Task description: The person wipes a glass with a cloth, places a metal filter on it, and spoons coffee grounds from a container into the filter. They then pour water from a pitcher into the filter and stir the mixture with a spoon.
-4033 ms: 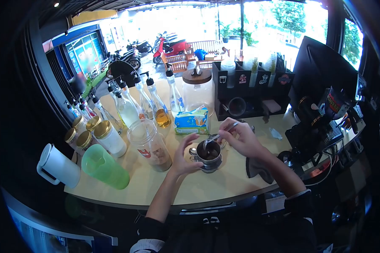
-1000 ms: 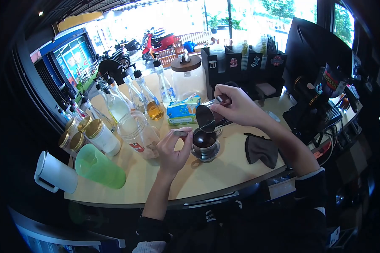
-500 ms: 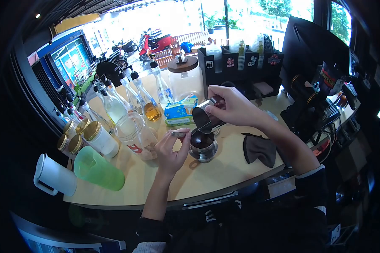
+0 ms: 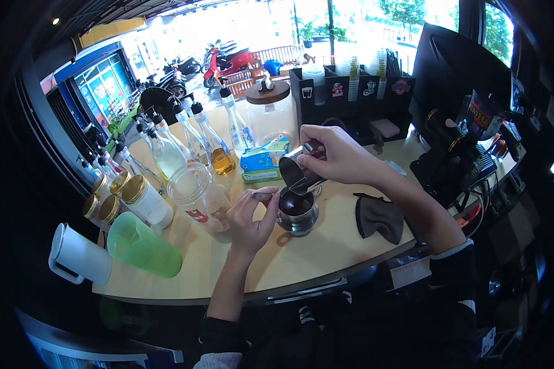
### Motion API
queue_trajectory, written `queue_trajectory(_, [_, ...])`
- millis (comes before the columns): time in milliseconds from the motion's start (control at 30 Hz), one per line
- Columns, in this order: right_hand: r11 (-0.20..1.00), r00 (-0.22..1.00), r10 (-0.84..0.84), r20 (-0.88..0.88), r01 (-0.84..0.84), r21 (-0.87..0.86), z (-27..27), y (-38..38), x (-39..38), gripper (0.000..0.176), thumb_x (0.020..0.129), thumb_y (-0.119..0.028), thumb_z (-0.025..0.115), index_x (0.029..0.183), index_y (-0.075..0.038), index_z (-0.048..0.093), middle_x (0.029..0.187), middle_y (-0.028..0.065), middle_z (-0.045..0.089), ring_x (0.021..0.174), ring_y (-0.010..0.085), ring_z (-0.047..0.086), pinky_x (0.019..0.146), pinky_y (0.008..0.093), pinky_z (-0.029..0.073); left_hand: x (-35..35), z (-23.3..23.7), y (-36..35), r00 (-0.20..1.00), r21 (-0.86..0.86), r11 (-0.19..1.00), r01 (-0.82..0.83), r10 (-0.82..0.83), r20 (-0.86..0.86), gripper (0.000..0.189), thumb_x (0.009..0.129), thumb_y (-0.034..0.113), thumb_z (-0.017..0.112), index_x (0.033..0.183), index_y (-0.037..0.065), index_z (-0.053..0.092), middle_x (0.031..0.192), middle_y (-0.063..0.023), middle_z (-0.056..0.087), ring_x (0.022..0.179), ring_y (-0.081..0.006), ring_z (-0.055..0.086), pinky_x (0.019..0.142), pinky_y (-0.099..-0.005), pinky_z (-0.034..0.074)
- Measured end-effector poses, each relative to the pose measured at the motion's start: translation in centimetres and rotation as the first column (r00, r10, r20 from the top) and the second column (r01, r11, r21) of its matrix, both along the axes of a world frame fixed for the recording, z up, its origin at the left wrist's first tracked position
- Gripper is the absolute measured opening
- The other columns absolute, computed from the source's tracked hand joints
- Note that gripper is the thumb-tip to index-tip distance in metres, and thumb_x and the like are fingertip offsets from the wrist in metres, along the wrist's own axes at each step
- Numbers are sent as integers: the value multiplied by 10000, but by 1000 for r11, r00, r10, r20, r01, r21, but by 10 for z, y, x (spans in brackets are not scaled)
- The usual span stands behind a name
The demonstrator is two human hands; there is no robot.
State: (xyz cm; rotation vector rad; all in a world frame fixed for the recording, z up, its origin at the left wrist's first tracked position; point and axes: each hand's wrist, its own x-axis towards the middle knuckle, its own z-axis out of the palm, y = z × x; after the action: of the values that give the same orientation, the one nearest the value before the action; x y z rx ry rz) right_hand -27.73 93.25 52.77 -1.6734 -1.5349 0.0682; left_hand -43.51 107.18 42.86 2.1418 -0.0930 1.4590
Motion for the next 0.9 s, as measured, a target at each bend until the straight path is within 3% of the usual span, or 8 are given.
queue_trajectory(100, [999,995,-9,98,12,-30,3,-3,-1,246,854,-71,623,805,16,399,623,17,407,615,42,461,526,250,473,0,2,-1,1000,6,1000,-3,3,6,116,791,7,686,907,5,675,773,-85,668,644,-153,642,590,-265,494])
queue_trajectory(233, [999,1000,-7,15,7,-33,0,-3,0,249,850,-75,629,808,14,400,626,20,403,614,44,454,518,254,460,0,2,-1,1000,14,1000,-3,2,12,108,791,6,686,899,6,673,770,-85,667,639,-152,639,588,-265,494])
queue_trajectory(300, [999,998,-40,42,40,-4,1,-4,-1,260,764,-132,647,823,70,494,616,162,522,539,240,516,540,358,417,0,1,-1,1000,15,1000,-4,4,15,107,791,7,686,898,7,673,769,-85,667,637,-152,638,586,-265,494])
queue_trajectory(400, [1000,1000,-24,11,24,3,-1,-3,1,263,759,-132,649,818,70,492,617,169,524,542,255,521,543,364,419,1,2,-1,1000,15,1000,-4,3,19,107,792,9,687,898,7,673,767,-84,667,634,-151,637,582,-266,493])
queue_trajectory(433, [1000,1000,-24,10,24,3,0,-4,0,263,759,-132,649,818,70,492,617,169,524,542,255,521,543,364,419,0,2,-1,1000,14,1000,-3,2,19,108,793,11,687,900,8,673,767,-84,667,634,-150,638,581,-266,493])
queue_trajectory(500, [999,997,-20,70,22,-25,1,-6,-2,255,841,-84,636,807,7,400,598,28,387,586,60,413,498,267,419,0,1,-1,1000,7,1000,-2,1,17,109,793,12,688,901,8,673,767,-83,667,634,-150,639,580,-266,493])
queue_trajectory(833, [998,998,-35,58,39,-55,-2,-9,-2,238,852,-72,620,807,8,400,597,21,416,594,48,448,511,251,443,-3,2,0,1000,-6,1000,-9,9,14,117,795,18,694,909,10,673,754,-82,665,635,-142,644,571,-260,485])
queue_trajectory(900, [999,999,-44,-6,44,0,-3,-8,-3,243,756,-125,632,778,70,490,605,169,511,521,245,501,525,361,410,-5,3,0,1000,-2,1000,-11,11,12,119,793,18,695,910,9,673,754,-82,665,634,-143,644,570,-260,485])
